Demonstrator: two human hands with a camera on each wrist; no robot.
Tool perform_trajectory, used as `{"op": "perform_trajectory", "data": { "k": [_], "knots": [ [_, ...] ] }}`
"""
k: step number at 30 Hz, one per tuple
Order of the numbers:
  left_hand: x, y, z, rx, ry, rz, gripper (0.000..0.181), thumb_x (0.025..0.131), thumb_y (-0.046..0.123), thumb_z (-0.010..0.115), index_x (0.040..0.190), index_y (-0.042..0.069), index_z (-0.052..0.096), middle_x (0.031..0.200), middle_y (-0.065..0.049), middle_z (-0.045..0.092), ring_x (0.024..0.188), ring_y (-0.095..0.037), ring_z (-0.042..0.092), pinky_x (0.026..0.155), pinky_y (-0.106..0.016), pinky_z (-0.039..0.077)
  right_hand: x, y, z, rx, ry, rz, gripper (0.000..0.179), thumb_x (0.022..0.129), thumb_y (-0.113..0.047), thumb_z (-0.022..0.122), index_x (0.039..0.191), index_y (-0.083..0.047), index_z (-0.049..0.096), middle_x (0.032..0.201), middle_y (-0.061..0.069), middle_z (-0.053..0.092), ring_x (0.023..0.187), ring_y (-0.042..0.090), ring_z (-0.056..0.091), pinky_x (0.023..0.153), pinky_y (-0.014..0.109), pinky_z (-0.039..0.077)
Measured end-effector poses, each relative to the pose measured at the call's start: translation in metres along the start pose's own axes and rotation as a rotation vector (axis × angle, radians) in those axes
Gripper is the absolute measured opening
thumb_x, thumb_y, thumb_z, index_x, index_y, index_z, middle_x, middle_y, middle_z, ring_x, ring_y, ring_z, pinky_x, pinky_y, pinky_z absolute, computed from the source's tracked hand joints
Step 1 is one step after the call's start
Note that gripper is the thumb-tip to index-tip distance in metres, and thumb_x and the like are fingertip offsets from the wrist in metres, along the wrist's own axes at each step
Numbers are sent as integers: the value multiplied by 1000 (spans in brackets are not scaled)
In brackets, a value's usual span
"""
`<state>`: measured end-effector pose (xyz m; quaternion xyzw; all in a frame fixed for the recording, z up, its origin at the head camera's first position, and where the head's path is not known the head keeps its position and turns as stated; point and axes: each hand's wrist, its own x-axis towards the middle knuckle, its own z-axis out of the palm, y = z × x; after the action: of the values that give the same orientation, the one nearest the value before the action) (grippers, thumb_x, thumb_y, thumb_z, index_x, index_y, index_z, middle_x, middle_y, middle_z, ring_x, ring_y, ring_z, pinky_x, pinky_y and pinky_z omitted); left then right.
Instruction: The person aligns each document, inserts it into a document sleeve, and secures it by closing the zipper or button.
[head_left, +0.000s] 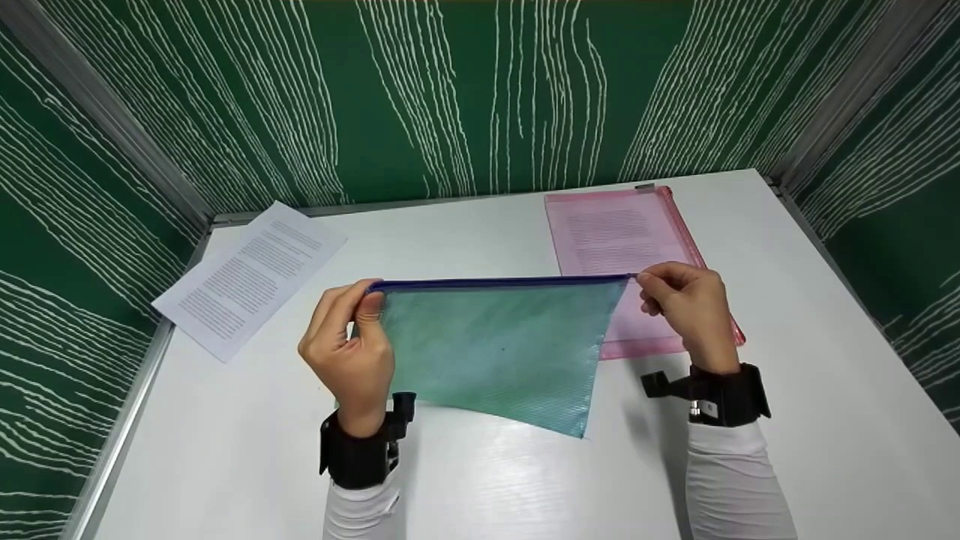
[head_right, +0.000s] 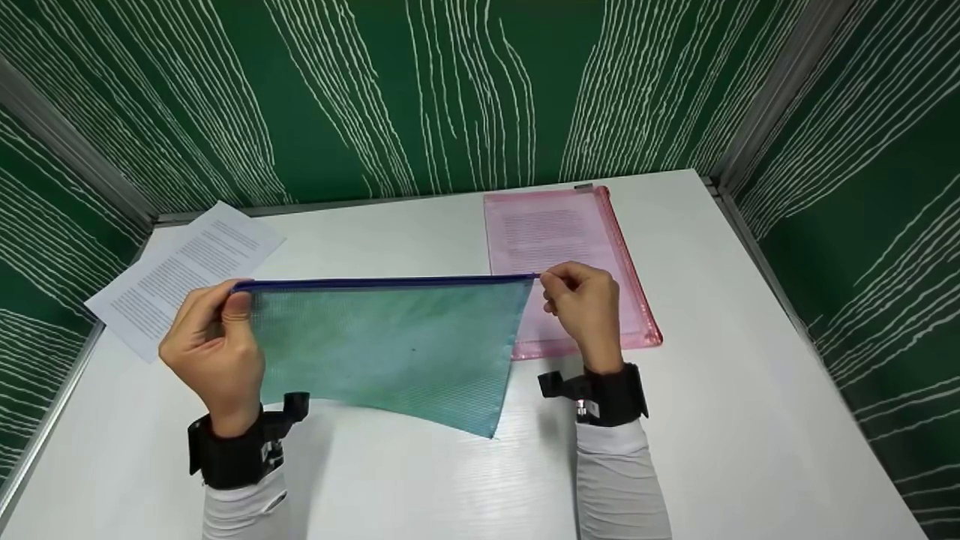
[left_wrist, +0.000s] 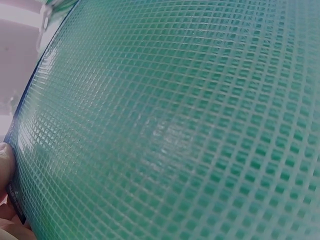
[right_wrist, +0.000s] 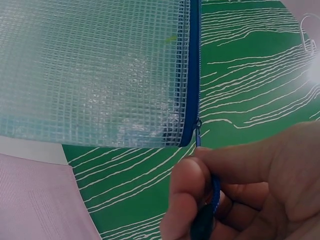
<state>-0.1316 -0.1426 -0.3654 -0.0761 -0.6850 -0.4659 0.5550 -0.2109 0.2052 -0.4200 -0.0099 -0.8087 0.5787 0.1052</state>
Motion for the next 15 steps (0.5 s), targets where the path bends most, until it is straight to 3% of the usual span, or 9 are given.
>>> {"op": "perform_trajectory", "data": {
  "k": [9,15],
  "knots": [
    [-2,0,0,-8,-4,-2,12,77,-3,69,87,3,72,77,-6,64,62,-11,53,57,-21,40,0,0,3,-34,-4,-16,18,86,-17,64,85,1,66,63,0,61,51,9,58,50,21,48],
    [-3,1,0,-7,9,-16,15,78,-3,68,90,3,71,79,-6,64,63,-11,53,58,-21,39,-1,2,10,-78,-134,-26,19,90,-16,58,92,2,62,71,9,60,55,11,60,53,23,50]
  ]
}}
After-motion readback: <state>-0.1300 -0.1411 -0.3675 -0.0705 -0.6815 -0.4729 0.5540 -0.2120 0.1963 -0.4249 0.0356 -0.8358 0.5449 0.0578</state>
